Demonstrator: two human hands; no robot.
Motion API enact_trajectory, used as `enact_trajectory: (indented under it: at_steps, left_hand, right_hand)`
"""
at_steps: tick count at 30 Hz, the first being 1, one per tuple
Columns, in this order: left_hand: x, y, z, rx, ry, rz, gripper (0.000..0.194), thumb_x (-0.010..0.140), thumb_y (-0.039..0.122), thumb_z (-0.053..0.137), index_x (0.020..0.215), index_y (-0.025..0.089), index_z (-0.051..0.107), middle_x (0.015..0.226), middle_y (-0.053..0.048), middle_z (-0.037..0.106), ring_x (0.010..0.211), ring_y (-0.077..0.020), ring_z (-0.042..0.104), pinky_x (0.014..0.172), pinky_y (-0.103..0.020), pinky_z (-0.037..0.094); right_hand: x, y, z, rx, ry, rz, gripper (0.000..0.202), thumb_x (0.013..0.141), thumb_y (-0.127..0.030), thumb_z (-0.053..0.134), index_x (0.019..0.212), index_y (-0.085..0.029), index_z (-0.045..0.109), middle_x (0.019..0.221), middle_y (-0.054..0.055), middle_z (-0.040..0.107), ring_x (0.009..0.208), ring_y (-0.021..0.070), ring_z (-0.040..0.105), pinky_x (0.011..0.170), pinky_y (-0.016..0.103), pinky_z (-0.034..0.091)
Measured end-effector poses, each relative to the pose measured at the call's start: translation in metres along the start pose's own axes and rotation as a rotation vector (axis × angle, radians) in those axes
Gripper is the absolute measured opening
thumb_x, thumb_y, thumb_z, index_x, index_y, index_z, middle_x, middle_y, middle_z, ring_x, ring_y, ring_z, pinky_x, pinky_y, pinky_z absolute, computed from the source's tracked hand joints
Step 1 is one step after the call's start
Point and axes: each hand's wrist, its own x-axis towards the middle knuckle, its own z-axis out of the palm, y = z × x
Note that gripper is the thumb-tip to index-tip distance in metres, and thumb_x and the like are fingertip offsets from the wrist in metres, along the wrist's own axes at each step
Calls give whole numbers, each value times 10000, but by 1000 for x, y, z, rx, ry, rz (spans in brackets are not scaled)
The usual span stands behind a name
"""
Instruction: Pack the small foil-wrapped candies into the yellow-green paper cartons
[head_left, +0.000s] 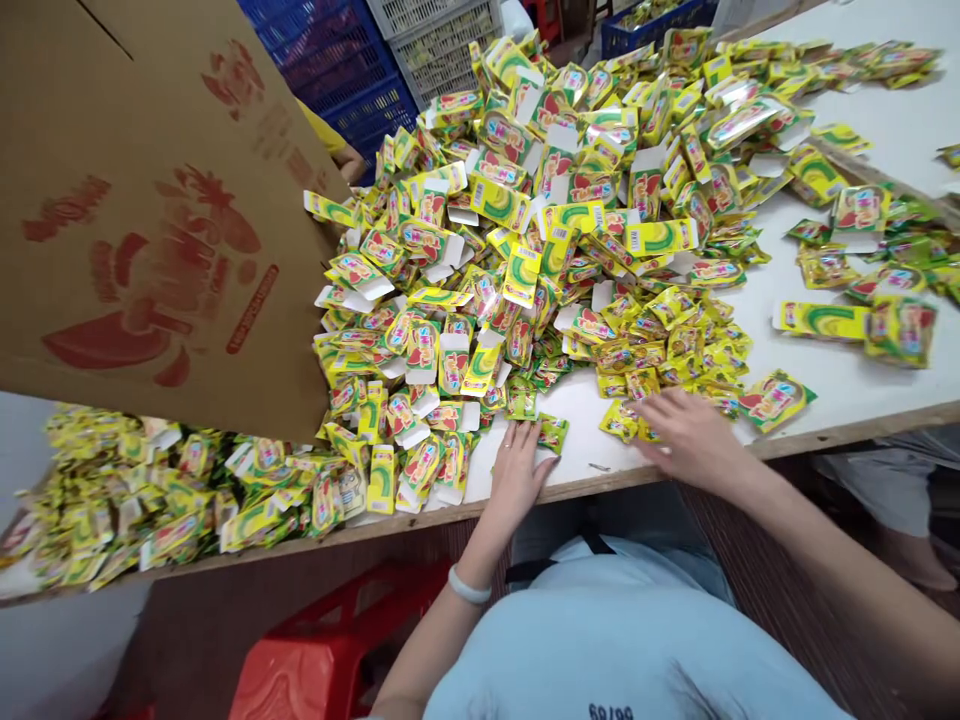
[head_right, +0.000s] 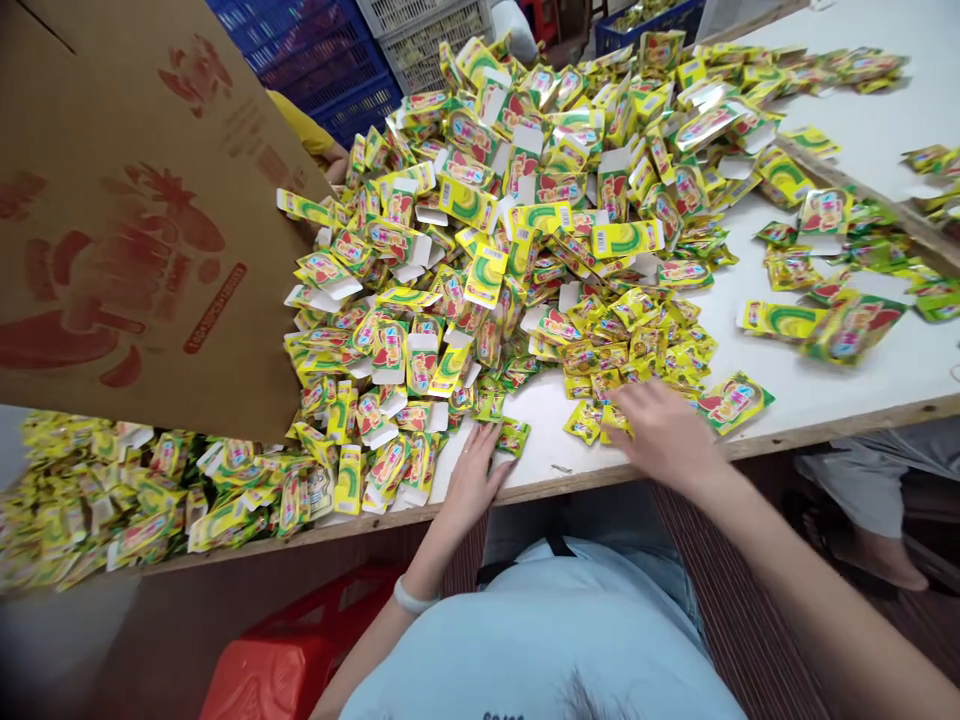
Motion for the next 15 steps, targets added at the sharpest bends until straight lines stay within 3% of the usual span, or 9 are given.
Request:
enact_trajectory:
  at_steps: [3, 7, 9, 11, 13, 15]
  left_hand:
    - [15, 9, 5, 103, 28, 9, 581, 907, 447, 616, 1413, 177, 518, 1438, -184, 526, 1392, -396, 389, 1128, -593, 334]
    - [22, 12, -1, 148, 132, 27, 483, 923, 443, 606, 1339, 198, 577, 1349, -172, 573, 1301, -375, 459, 1072, -553, 362]
    - [28, 12, -7, 149, 119, 101, 418, 953, 358, 578, 1352, 233, 559, 1341, -146, 583, 1298, -340, 458, 1073, -513, 355]
    - [39, 13, -13, 147, 29, 198, 434, 945, 289, 596, 1373, 262, 527, 1363, -115, 572, 1316, -314, 435, 1088, -494, 331]
    - [53, 12, -17, 120, -68, 232, 431, 903, 277, 663, 1320, 246, 556, 1325, -101, 582, 1297, -307, 438, 1086, -493, 317]
    - [65, 12, -20, 83, -104, 212, 347, 847, 299, 733, 1163, 199, 626, 1203, -100, 612, 1238, -313, 471, 1065, -497, 324]
  right_hand:
    - [20, -40, 34, -214, -70, -121, 267, 881, -268, 619, 1112, -160, 698, 1123, 191, 695, 1171, 388, 563, 886, 468, 456]
    - [27, -46, 35, -234, -64, -113, 229, 902, -129, 502, 953, -143, 725, 932, 179, 724, 1043, 347, 623, 860, 467, 488]
    - [23, -40, 32, -64, 47, -71, 252, 932, -187, 487, 999, -165, 728, 963, 156, 729, 1042, 324, 636, 899, 475, 505]
    - [18, -36, 35, 186, 173, 5, 265, 953, -277, 495, 1046, -199, 730, 1033, 128, 720, 1009, 287, 660, 868, 450, 543]
    - [13, -36, 41, 492, 244, 134, 280, 946, -384, 542, 1056, -214, 736, 971, 97, 722, 833, 235, 688, 692, 381, 580]
    - [10, -38, 45, 818, 259, 287, 344, 887, -492, 635, 1036, -200, 741, 774, 55, 712, 604, 183, 650, 492, 312, 536]
